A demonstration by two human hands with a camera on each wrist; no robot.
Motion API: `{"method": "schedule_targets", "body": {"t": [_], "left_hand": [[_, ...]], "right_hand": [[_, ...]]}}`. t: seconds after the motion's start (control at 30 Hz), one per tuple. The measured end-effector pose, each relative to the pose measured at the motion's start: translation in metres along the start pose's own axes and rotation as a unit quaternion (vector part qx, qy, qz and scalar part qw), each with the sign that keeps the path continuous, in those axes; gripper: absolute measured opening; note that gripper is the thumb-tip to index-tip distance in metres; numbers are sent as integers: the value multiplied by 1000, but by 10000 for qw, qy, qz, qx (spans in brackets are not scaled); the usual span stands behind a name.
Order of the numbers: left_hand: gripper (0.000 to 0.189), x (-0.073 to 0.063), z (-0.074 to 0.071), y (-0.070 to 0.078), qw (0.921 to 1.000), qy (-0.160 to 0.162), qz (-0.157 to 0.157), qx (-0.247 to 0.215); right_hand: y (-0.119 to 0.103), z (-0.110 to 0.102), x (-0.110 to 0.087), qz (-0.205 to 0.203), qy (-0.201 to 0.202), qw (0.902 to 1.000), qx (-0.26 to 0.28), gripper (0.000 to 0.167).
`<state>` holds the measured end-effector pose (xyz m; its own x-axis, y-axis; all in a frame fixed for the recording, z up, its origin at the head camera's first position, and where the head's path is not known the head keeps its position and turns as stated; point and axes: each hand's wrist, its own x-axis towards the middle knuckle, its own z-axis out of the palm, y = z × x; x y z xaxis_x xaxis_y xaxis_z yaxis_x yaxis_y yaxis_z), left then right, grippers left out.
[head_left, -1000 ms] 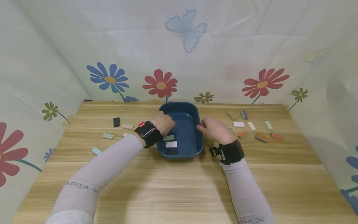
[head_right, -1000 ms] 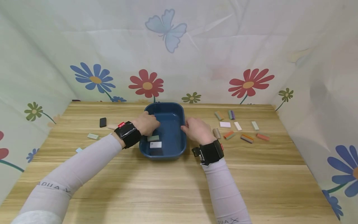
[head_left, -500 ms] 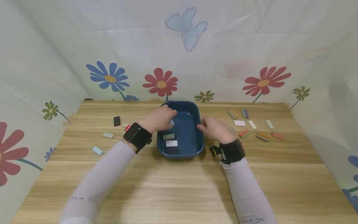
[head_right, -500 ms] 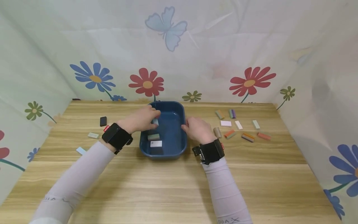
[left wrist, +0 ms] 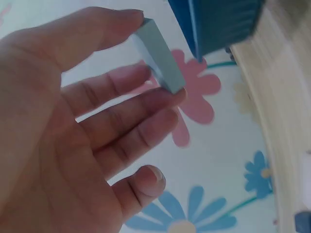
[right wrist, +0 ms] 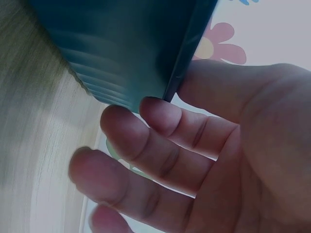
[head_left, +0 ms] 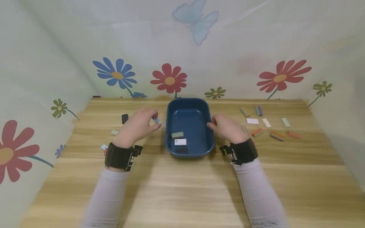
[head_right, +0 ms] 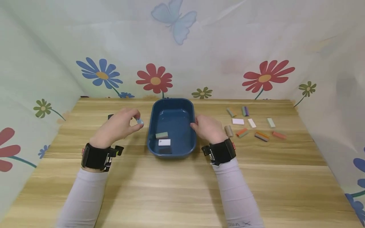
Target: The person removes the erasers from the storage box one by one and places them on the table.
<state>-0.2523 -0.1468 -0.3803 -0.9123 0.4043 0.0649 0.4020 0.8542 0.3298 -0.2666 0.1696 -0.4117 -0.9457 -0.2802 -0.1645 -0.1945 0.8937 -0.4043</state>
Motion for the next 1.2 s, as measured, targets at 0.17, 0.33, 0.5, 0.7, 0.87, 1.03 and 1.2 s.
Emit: {"method": "schedule_targets", "body": {"t": [0.17, 0.33, 0.5, 0.7, 0.87, 1.03, 1.2], "left_hand": [[24, -4, 3, -14, 9995, -1, -285, -125], [25, -4, 14, -33, 9972, -234, -620, -352], [24, -2, 30, -50, 9946, -415, -886, -344], [22, -2, 42, -60, 9933, -501, -1032, -142], [21, 0, 45, -59, 9940, -461, -992, 81], [22, -1, 46, -52, 9930, -480, -1020, 361], [24, -5, 46, -46, 9906, -577, -1103, 565]], "right_hand": [[3, -5, -2, -28, 101, 9999, -1, 28], [3, -4, -2, -23, 109, 9999, -30, 29], [2, -5, -1, -94, 134, 9998, -88, 29], [2, -6, -1, -146, 123, 9997, -161, 29], [1, -6, -1, -45, 75, 9998, -156, 29], [1, -6, -1, -93, 115, 9997, -177, 30], [1, -3, 0, -113, 134, 9997, -150, 29]]}}
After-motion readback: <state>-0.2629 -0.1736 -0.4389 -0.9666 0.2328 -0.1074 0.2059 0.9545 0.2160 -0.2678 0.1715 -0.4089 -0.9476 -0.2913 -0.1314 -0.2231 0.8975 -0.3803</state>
